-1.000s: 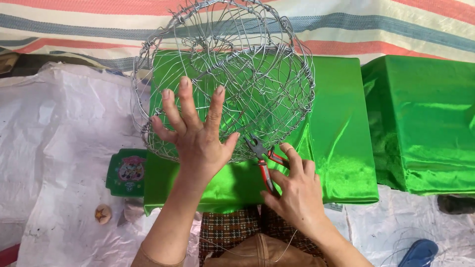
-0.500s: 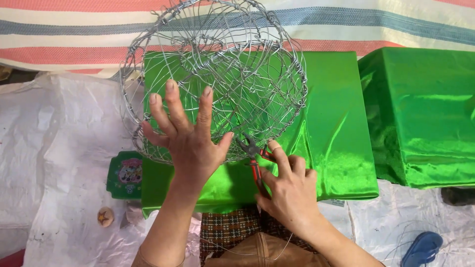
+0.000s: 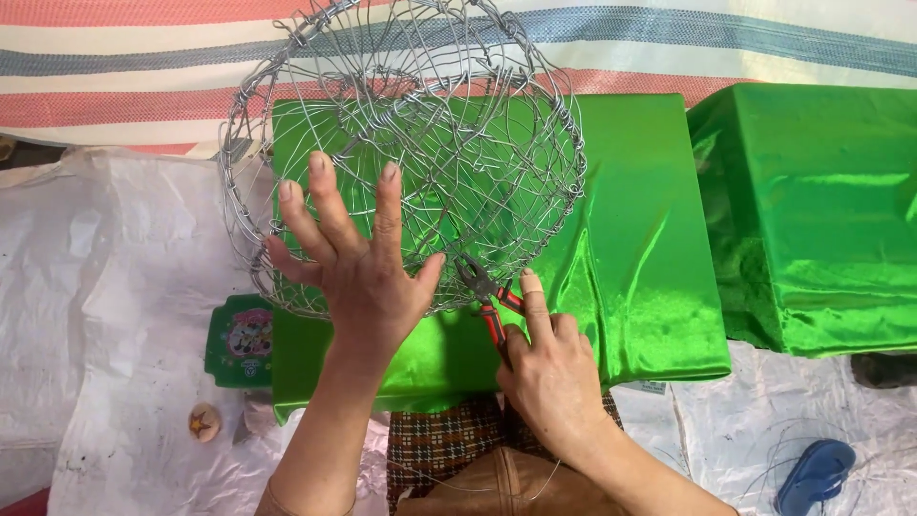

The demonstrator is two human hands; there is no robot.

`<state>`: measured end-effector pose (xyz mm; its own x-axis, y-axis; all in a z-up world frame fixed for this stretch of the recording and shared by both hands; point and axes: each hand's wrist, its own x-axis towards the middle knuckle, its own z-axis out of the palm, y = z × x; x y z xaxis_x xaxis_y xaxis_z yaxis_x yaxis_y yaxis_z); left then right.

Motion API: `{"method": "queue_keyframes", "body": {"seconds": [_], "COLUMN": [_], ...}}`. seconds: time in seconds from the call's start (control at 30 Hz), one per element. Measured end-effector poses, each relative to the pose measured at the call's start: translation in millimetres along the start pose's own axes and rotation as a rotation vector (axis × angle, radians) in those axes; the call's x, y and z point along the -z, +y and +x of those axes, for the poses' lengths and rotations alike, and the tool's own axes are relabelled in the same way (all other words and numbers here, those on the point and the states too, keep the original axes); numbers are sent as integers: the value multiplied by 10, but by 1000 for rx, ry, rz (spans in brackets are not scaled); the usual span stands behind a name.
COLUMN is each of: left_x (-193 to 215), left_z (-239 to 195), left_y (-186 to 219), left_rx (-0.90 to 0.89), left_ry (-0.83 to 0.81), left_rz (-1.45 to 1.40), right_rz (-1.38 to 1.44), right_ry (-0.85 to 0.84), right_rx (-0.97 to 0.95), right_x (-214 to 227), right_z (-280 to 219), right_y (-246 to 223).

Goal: A person uses pliers to cut and bend wire, attaching it to a circular frame to create a 3D wire structure.

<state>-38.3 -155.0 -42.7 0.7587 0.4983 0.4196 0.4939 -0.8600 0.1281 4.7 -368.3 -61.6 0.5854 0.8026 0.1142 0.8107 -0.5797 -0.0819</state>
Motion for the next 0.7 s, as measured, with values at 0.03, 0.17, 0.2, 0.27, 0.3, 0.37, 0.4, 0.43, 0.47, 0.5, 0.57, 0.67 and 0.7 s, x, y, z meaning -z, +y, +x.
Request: {"method": "queue_keyframes", "body": {"seconds": [0.03, 0.17, 0.2, 0.27, 0.3, 0.37, 0.4, 0.43, 0.47, 0.5, 0.57, 0.67, 0.7], "left_x": [11, 34, 37, -6, -27, -29, -26, -31, -43, -57, -38, -88, -117], "left_z": [2, -4, -7, -22, -26, -32, -42, -37, -39, -42, -33, -58, -75], "left_y": [11, 20, 12, -19, -35, -21, -22, -44, -52, -57, -50, -82, -102], "left_rx": [0, 10, 7, 10, 15, 4, -2, 0, 3, 5, 1, -10, -14], "left_ry": [1, -20, -20, -32, -41, -28, -17, -17, -22, -27, -21, -25, -35], "left_rz": [0, -36, -47, -40, -33, -46, -56, -53, -44, -35, -46, -33, -9], "right_rz": [0, 73, 126, 194, 260, 355, 451, 454, 576, 698, 917, 1199, 1258], "right_ry": [1, 49, 23, 53, 84, 27, -36, -37, -163, -290, -342, -428, -466], "right_rx": [0, 42, 29, 16, 4, -52, -106, -103, -138, -172, -178, -204, -225], "right_x": [-9, -59, -72, 20, 67, 150, 189, 156, 124, 92, 99, 92, 87], "right_z": [-3, -30, -41, 3, 30, 16, 10, -2, -29, -58, -69, -73, -69], "right_y": [14, 75, 86, 91, 95, 129, 141, 166, 199, 234, 251, 261, 263]}}
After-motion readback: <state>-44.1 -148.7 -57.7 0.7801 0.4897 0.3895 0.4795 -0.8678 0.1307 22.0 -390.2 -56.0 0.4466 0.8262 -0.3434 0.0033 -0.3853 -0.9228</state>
